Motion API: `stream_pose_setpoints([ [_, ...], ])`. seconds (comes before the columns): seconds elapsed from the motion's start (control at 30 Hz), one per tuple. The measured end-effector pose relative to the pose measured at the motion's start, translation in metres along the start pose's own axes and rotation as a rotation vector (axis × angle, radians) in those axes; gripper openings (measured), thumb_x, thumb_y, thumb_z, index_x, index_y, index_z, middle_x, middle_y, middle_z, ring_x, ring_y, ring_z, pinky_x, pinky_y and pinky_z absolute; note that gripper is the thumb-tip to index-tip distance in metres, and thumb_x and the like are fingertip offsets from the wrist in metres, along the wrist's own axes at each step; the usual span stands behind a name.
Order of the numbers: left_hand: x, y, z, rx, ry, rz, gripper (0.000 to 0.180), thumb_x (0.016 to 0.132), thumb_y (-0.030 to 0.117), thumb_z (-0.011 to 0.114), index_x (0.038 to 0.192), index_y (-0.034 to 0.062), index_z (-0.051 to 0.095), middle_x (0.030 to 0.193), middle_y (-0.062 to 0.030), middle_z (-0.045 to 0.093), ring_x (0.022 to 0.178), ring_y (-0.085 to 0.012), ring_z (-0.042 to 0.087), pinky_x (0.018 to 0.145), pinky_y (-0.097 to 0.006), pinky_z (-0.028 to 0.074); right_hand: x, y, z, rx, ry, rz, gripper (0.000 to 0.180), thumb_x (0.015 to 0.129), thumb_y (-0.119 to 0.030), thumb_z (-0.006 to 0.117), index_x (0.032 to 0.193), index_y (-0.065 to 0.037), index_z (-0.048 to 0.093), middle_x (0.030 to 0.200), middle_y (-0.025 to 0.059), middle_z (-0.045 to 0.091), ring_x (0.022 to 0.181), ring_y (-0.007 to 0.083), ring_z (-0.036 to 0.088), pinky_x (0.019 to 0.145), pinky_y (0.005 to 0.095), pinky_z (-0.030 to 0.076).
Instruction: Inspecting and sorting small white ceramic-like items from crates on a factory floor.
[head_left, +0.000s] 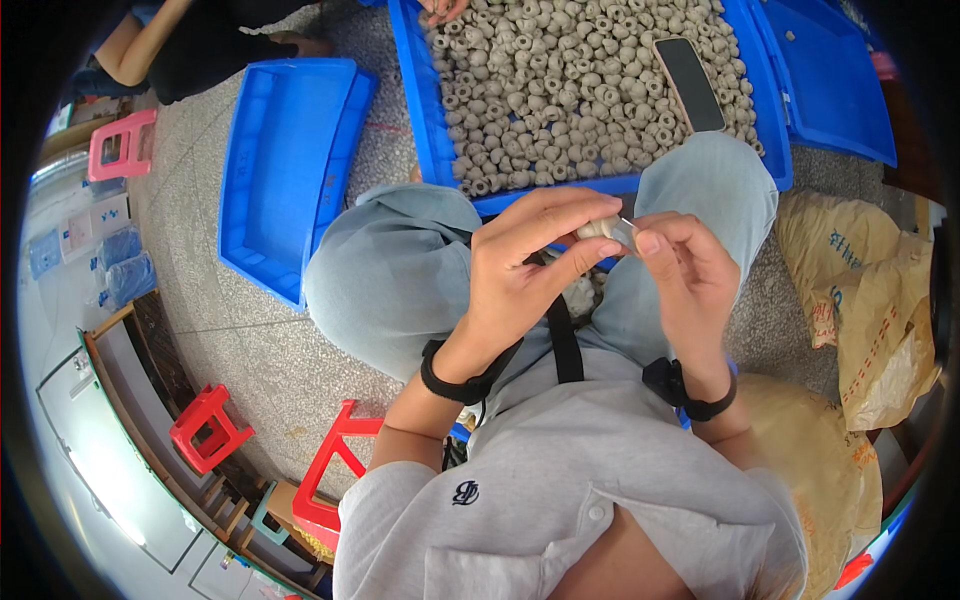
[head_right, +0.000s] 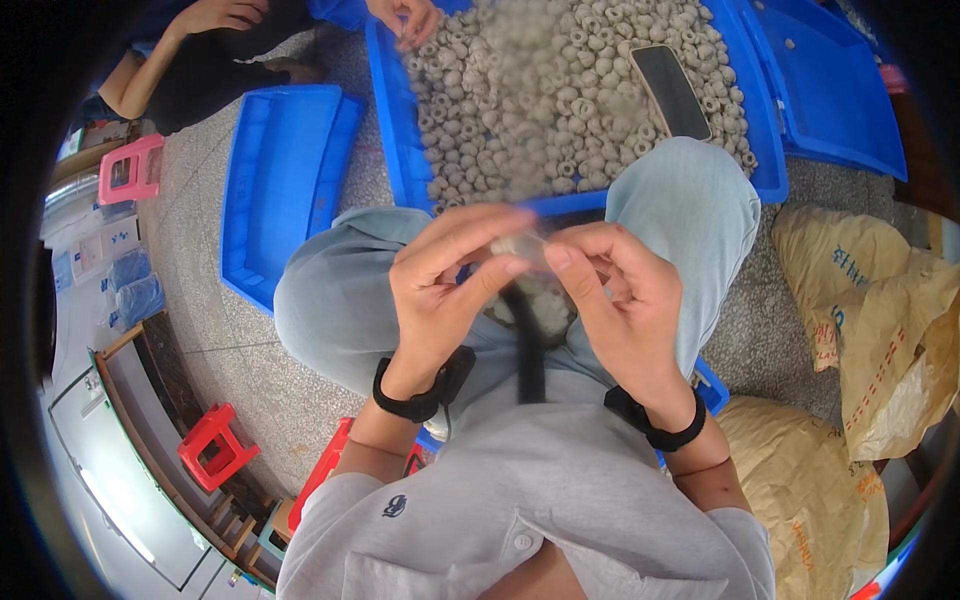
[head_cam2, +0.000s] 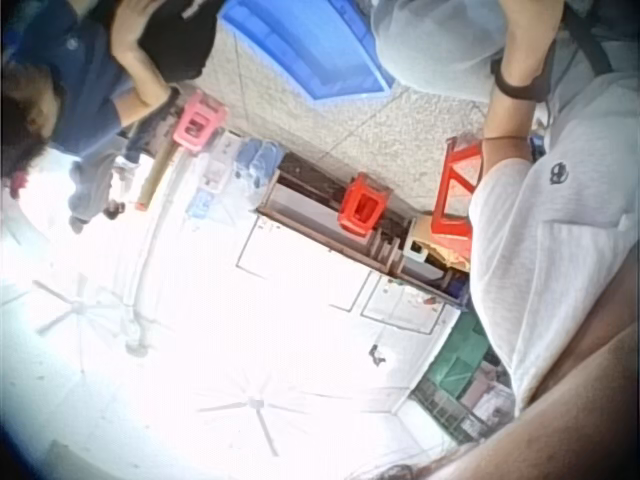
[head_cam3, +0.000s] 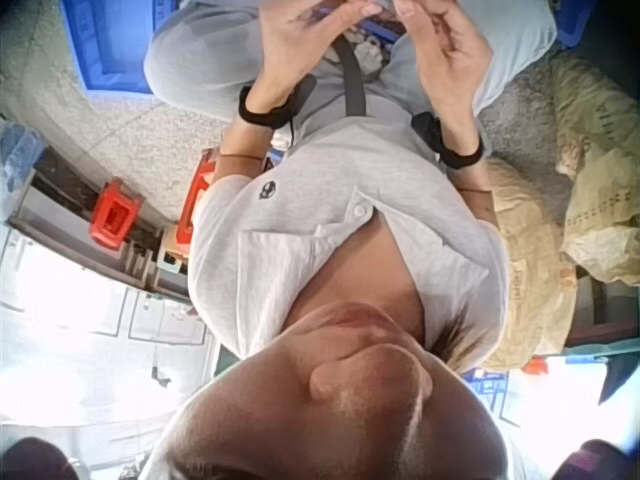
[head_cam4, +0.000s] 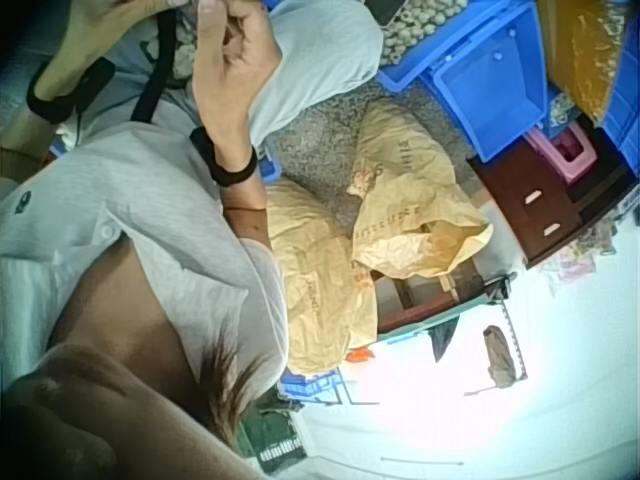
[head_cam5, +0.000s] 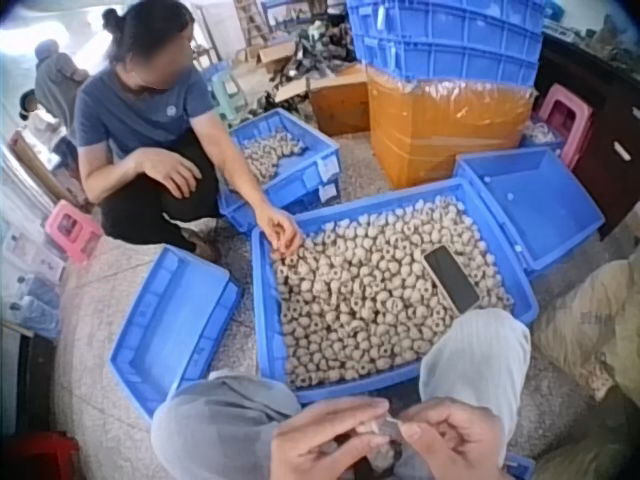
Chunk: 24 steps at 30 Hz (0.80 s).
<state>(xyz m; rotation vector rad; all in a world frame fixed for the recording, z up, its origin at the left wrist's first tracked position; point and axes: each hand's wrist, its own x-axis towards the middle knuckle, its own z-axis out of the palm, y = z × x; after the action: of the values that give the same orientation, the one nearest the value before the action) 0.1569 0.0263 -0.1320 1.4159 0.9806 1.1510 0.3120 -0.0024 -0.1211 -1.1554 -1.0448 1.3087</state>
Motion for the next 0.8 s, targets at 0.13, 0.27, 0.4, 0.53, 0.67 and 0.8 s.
stream_pose_setpoints([
  [0.13, 0.000, 0.008, -0.001, 0.033, -0.009, 0.002, 0.028, 0.073, 0.003, 0.068, 0.100, 0.0033, 0.064, 0.097, -0.0099, 0.061, 0.077, -0.0128, 0.060, 0.061, -0.022, 0.050, 0.000, -0.005, 0.002, -0.098, 0.008, -0.095, 0.007, 0.085, -0.002, 0.056, 0.088, 0.005, 0.056, 0.085, 0.0070, 0.059, 0.072, 0.0069, 0.053, 0.062, 0.0182, 0.043],
  [0.27, 0.002, 0.002, -0.002, 0.043, -0.006, 0.012, 0.028, 0.073, 0.003, 0.068, 0.100, 0.0032, 0.064, 0.097, -0.0097, 0.061, 0.075, -0.0126, 0.060, 0.061, -0.022, 0.050, 0.005, 0.000, 0.000, -0.194, 0.002, -0.166, 0.007, 0.084, -0.001, 0.057, 0.086, 0.005, 0.055, 0.085, 0.0082, 0.059, 0.071, 0.0076, 0.054, 0.060, 0.0187, 0.044],
  [0.4, 0.001, 0.002, -0.003, 0.065, -0.017, -0.007, 0.027, 0.072, 0.003, 0.068, 0.099, 0.0031, 0.064, 0.098, -0.0096, 0.061, 0.075, -0.0127, 0.060, 0.061, -0.022, 0.050, 0.007, 0.001, -0.002, -0.228, -0.030, -0.170, 0.006, 0.083, 0.000, 0.057, 0.085, 0.005, 0.055, 0.083, 0.0082, 0.059, 0.070, 0.0090, 0.055, 0.059, 0.0196, 0.045],
  [0.53, 0.000, 0.004, -0.002, -0.017, -0.049, -0.048, 0.028, 0.073, 0.001, 0.067, 0.100, -0.0002, 0.062, 0.100, -0.0114, 0.059, 0.083, -0.0154, 0.059, 0.066, -0.024, 0.051, 0.004, 0.008, -0.004, 0.282, 0.012, 0.070, 0.010, 0.087, -0.008, 0.054, 0.085, 0.002, 0.055, 0.080, 0.0072, 0.058, 0.069, 0.0120, 0.056, 0.061, 0.0252, 0.048],
  [0.67, -0.001, -0.001, -0.001, -0.066, -0.011, -0.023, 0.027, 0.074, 0.002, 0.067, 0.101, 0.0023, 0.062, 0.100, -0.0112, 0.059, 0.082, -0.0148, 0.060, 0.064, -0.023, 0.052, 0.007, 0.010, -0.010, 0.297, 0.056, 0.042, 0.018, 0.089, -0.017, 0.052, 0.084, 0.000, 0.054, 0.075, 0.0068, 0.057, 0.067, 0.0138, 0.056, 0.061, 0.0300, 0.049],
  [0.8, -0.002, 0.000, 0.001, -0.083, -0.027, -0.022, 0.024, 0.075, 0.001, 0.065, 0.099, 0.0018, 0.062, 0.102, -0.0111, 0.058, 0.082, -0.0141, 0.059, 0.064, -0.023, 0.052, 0.009, 0.007, -0.017, 0.286, 0.067, 0.042, 0.018, 0.089, -0.017, 0.052, 0.083, -0.001, 0.053, 0.074, 0.0063, 0.056, 0.066, 0.0133, 0.055, 0.061, 0.0295, 0.048],
])
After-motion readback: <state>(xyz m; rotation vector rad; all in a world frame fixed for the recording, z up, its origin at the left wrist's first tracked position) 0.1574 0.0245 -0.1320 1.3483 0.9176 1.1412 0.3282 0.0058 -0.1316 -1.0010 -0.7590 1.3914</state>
